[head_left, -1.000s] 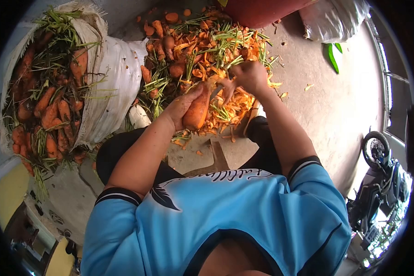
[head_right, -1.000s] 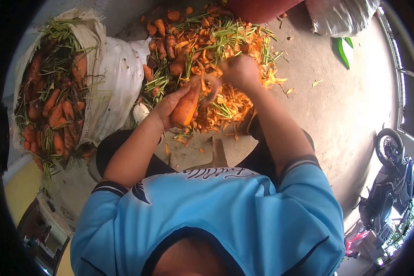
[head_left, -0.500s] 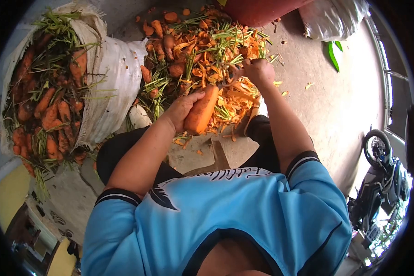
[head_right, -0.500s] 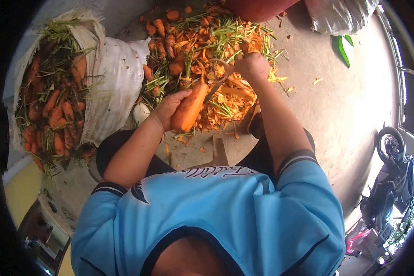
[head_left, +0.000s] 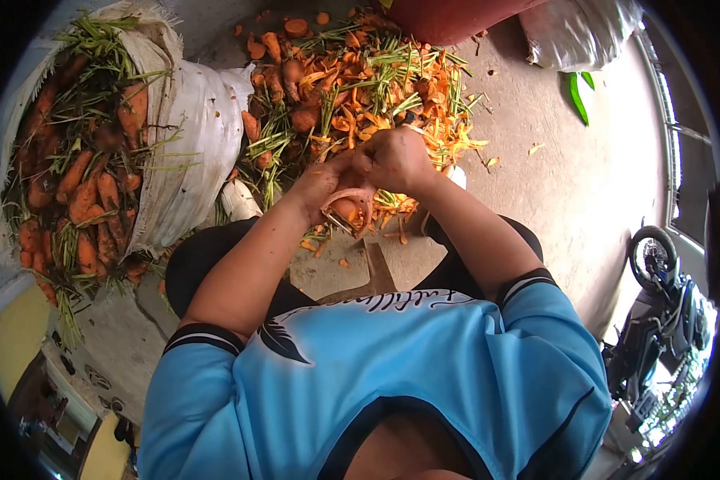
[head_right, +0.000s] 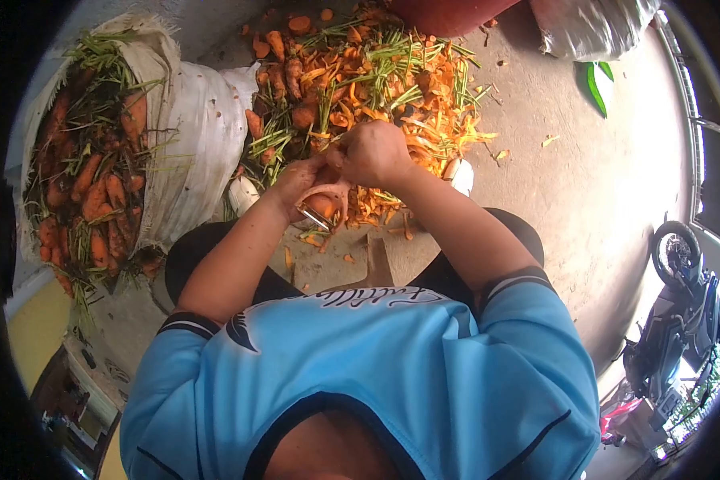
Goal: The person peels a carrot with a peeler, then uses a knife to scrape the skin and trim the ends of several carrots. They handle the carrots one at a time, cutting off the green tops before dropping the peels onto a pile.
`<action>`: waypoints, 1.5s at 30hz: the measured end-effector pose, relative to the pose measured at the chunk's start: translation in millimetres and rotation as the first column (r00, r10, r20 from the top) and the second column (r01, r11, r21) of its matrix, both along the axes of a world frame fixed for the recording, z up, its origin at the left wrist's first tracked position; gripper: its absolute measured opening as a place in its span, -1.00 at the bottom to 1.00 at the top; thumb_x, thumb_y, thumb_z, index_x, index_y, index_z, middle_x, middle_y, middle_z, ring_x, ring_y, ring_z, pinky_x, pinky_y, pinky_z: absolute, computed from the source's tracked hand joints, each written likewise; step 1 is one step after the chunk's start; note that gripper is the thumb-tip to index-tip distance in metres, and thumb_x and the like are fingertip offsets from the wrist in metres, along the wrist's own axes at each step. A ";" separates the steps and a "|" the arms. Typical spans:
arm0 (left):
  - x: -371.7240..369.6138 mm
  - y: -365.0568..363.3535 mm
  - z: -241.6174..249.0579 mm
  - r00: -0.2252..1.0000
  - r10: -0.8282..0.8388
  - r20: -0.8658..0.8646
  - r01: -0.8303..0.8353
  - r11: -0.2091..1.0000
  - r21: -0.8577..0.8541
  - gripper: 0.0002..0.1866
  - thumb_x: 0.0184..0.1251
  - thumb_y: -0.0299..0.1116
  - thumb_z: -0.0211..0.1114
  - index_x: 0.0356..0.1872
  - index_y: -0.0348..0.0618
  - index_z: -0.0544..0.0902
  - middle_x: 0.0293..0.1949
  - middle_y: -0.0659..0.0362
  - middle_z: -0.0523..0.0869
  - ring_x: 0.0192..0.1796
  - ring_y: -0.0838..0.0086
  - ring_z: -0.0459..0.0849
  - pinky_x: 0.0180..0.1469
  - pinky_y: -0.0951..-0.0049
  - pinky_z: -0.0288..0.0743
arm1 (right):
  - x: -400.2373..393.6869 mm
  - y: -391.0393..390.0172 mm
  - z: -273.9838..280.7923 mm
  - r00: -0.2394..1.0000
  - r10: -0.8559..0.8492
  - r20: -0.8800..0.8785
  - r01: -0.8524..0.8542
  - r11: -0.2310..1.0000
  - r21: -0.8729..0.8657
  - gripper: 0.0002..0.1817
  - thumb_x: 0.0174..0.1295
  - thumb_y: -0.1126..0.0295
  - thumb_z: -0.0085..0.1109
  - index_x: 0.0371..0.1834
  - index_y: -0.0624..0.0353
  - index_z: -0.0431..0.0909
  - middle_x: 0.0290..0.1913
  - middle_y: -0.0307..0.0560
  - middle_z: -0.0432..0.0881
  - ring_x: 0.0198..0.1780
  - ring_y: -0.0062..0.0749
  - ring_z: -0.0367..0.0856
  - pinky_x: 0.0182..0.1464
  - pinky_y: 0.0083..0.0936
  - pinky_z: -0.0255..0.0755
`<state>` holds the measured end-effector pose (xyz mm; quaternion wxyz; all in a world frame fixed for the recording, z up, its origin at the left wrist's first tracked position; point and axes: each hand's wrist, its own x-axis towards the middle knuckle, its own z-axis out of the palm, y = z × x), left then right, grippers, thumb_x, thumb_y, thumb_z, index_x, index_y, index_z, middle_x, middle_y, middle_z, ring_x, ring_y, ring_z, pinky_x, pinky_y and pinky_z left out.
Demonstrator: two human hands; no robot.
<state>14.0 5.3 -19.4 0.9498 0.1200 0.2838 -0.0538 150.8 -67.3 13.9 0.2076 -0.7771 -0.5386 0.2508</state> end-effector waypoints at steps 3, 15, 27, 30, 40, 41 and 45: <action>-4.1 4.9 2.6 0.987 -0.053 0.153 0.052 0.999 0.006 -0.71 0.24 -0.24 0.04 -0.19 -0.27 0.48 -0.30 0.11 0.58 -0.29 0.45 0.59 -0.25 0.45 0.51 | 0.4 2.2 8.2 0.999 0.008 0.043 -0.005 0.998 -0.060 -0.77 -0.15 0.17 0.14 -0.67 0.09 0.58 -0.65 -0.05 0.54 -0.59 -0.17 0.53 -0.48 -0.40 0.43; -6.7 4.1 11.4 0.982 -0.063 -0.179 0.091 0.984 0.150 -0.63 0.28 -0.18 0.01 0.03 -0.14 0.38 -0.18 0.06 0.54 -0.37 0.42 0.60 -0.38 0.46 0.54 | 98.3 -4.0 -42.1 0.779 -0.475 0.409 0.608 0.732 -0.308 -0.55 -0.04 -0.05 0.00 -0.51 0.14 0.62 -0.48 -0.02 0.61 -0.40 -0.25 0.59 -0.28 -0.38 0.45; -8.8 -6.0 -10.4 0.996 -0.031 -0.087 0.042 0.990 0.136 -0.66 0.28 -0.18 0.01 -0.07 -0.20 0.45 -0.36 0.11 0.59 -0.42 0.38 0.60 -0.38 0.41 0.54 | 35.2 11.7 -7.0 0.975 -0.131 0.178 0.184 0.929 -0.321 -0.59 -0.06 -0.01 0.00 -0.63 0.13 0.59 -0.55 0.01 0.58 -0.45 -0.13 0.57 -0.35 -0.36 0.46; -7.7 -5.0 6.4 0.975 -0.039 -0.219 0.065 0.992 0.112 -0.63 0.26 -0.16 0.04 -0.03 -0.21 0.41 -0.36 0.11 0.58 -0.42 0.38 0.60 -0.39 0.43 0.54 | 85.7 2.4 -36.8 0.864 -0.351 0.360 0.468 0.822 -0.323 -0.56 -0.05 -0.05 -0.03 -0.60 0.12 0.60 -0.52 0.00 0.59 -0.42 -0.14 0.58 -0.32 -0.38 0.47; -5.8 1.4 -4.7 1.000 0.015 -0.010 -0.015 0.998 -0.066 -0.64 0.28 -0.15 0.01 -0.08 -0.23 0.43 -0.34 0.12 0.57 -0.36 0.43 0.59 -0.39 0.44 0.55 | 4.2 4.1 10.6 0.996 0.027 0.084 -0.019 0.995 -0.101 -0.67 -0.04 0.12 0.03 -0.67 0.17 0.57 -0.59 0.00 0.57 -0.52 -0.20 0.57 -0.37 -0.39 0.45; -5.7 -0.1 -4.0 0.998 0.006 -0.063 -0.006 1.000 -0.009 -0.64 0.28 -0.15 0.00 -0.07 -0.23 0.42 -0.34 0.11 0.58 -0.36 0.42 0.59 -0.39 0.45 0.54 | 13.4 6.6 3.8 0.993 -0.078 0.092 0.094 0.978 -0.186 -0.64 -0.03 0.08 0.03 -0.67 0.15 0.58 -0.60 0.00 0.57 -0.51 -0.22 0.57 -0.36 -0.38 0.45; -8.0 0.5 6.5 0.992 -0.087 -0.090 0.095 0.992 0.085 -0.60 0.31 -0.10 -0.08 -0.02 -0.20 0.39 -0.31 0.07 0.58 -0.36 0.40 0.60 -0.42 0.45 0.54 | 85.9 5.4 -37.4 0.860 -0.351 0.370 0.465 0.838 -0.286 -0.56 0.00 -0.02 0.03 -0.71 0.14 0.57 -0.61 -0.02 0.58 -0.49 -0.30 0.59 -0.33 -0.37 0.46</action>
